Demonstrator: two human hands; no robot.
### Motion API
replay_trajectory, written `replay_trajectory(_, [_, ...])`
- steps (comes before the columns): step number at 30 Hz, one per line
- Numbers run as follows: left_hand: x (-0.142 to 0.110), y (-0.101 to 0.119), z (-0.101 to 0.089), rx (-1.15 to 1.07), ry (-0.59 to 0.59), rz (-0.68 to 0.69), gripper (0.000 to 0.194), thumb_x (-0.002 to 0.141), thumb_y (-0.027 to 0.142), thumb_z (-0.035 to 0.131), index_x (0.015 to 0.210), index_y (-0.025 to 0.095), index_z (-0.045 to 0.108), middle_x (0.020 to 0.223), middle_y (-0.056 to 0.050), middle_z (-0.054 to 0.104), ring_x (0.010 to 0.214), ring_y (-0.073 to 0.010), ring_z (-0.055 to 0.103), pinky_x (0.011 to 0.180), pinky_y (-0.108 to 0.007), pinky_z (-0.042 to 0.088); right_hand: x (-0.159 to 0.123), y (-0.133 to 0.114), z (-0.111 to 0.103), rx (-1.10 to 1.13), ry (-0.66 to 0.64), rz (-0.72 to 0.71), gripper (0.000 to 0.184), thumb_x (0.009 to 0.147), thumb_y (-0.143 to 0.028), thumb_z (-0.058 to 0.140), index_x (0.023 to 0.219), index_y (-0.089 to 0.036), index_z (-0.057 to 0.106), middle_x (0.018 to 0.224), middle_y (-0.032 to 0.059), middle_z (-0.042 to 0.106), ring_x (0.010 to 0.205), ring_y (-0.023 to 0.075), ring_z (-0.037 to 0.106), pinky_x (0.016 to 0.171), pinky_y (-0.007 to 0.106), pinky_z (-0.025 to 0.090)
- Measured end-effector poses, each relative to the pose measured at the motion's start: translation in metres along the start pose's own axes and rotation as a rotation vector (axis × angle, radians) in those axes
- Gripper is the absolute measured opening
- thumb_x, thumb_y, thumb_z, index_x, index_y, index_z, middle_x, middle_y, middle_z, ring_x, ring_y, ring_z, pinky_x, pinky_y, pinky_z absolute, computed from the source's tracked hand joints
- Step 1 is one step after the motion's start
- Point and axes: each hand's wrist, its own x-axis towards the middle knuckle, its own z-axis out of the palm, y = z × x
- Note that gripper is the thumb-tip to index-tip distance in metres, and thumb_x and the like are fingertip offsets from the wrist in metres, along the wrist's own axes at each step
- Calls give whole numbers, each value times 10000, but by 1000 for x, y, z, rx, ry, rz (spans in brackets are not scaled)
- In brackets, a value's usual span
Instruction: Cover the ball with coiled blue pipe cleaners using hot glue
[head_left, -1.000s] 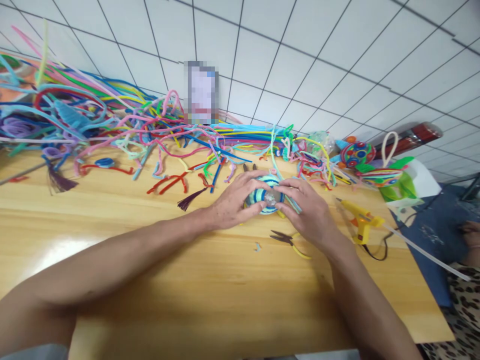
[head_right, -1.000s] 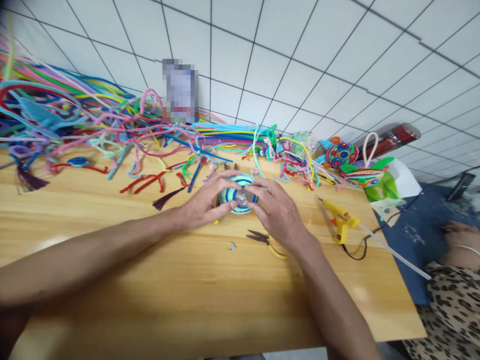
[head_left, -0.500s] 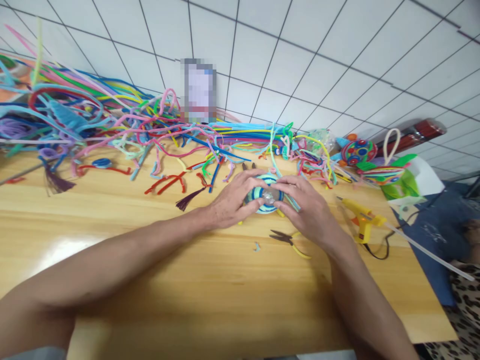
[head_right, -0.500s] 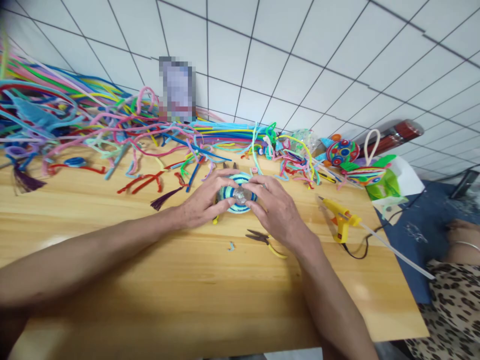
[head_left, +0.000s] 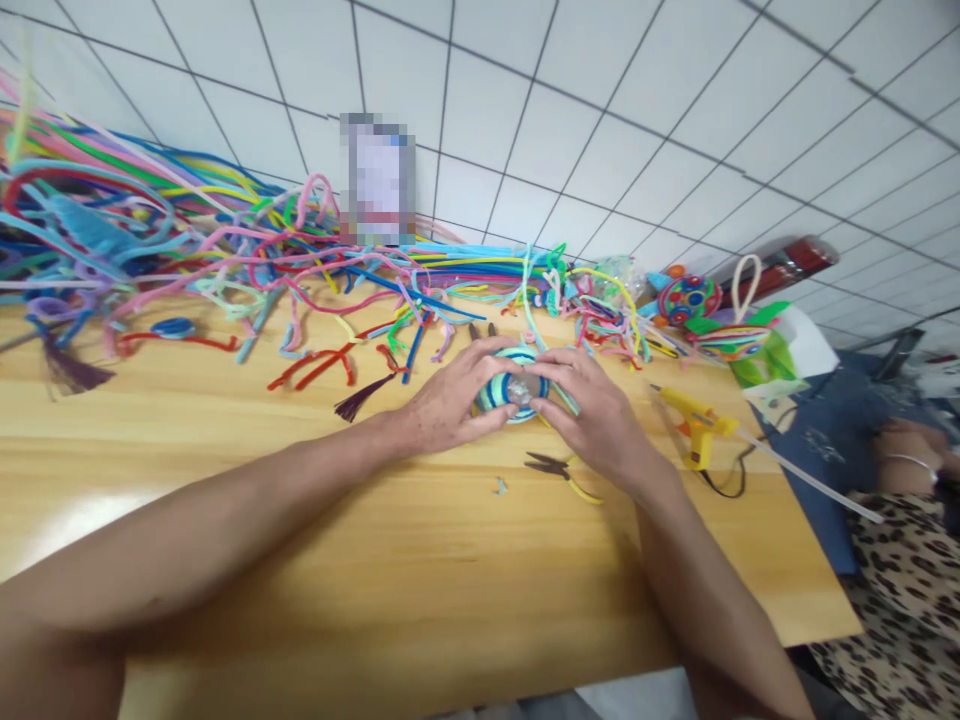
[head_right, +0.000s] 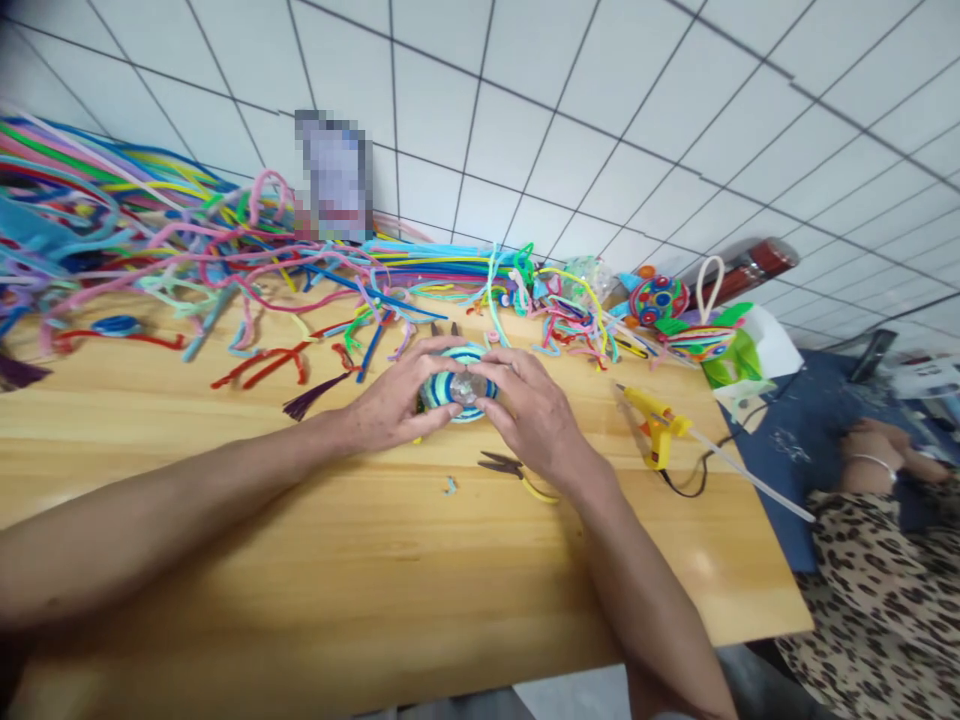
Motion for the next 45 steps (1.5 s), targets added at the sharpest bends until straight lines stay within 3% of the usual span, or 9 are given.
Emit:
replay_trajectory(5, [-2,-1,1,25,-2,-35,402,1033,313,665,1397,233,513,1550,-189,559,1488,-332,552,1222,-590,482,-22,-15,-8,-98,109,75,401,1014,-256,690,1414,-273,667,1406,141,714,1323,312,681,1102,539,583])
replay_trajectory(9, [-1,2,0,21,5,-53,375,1042,298,656,1384,226,519,1556,-190,554,1480,-324,562,1209,-564,499,-77,-19,-28,-128,207,238,142,1052,-272,642,1077,-268,782,1008,49,819,971,220,776,902,380,615])
replay_trajectory(13, [0,4,0,7,14,-49,381,1041,295,670,1381,222,513,1542,-188,567,1470,-320,574,1189,-557,521,-146,16,-45,-244,313,725,384,985,-573,655,827,-234,740,807,55,757,750,221,705,710,358,563])
replay_trajectory(17, [1,4,1,-5,34,-44,373,1041,288,667,1374,220,511,1540,-191,570,1474,-322,569,1187,-565,524,-191,71,-53,-359,443,987,628,781,-765,685,1016,-184,737,1022,142,762,922,303,685,775,451,562])
replay_trajectory(26, [0,4,-1,-90,12,-67,303,1092,278,559,1388,221,536,1569,-189,561,1500,-314,545,1213,-587,497,-179,112,-67,-146,262,1220,543,578,-653,776,873,-197,754,714,64,714,656,261,621,637,417,498])
replay_trajectory(32, [1,6,-3,-141,-4,-146,270,1119,286,496,1373,222,559,1584,-176,558,1537,-298,511,1248,-588,461,-148,109,-69,-8,294,1174,414,702,-571,738,881,-198,761,764,76,777,711,268,724,648,385,560])
replay_trajectory(37, [2,7,-3,-182,-1,-204,269,1118,311,491,1358,225,577,1584,-165,566,1536,-292,511,1271,-579,439,-122,54,-65,132,455,857,275,841,-475,791,963,-230,768,956,70,827,838,274,789,727,408,644])
replay_trajectory(42, [1,7,-2,-199,18,-221,300,1109,298,517,1392,215,567,1592,-171,554,1545,-292,501,1286,-572,424,-73,-8,-68,93,44,342,245,949,-357,767,1182,-281,772,1016,47,825,857,234,786,737,342,640])
replay_trajectory(45, [0,6,-1,-213,27,-206,312,1105,286,525,1410,226,554,1591,-167,553,1532,-288,514,1283,-571,433,-42,-22,-69,59,-61,136,265,1006,-290,701,1269,-292,723,1013,48,806,866,222,776,719,322,621])
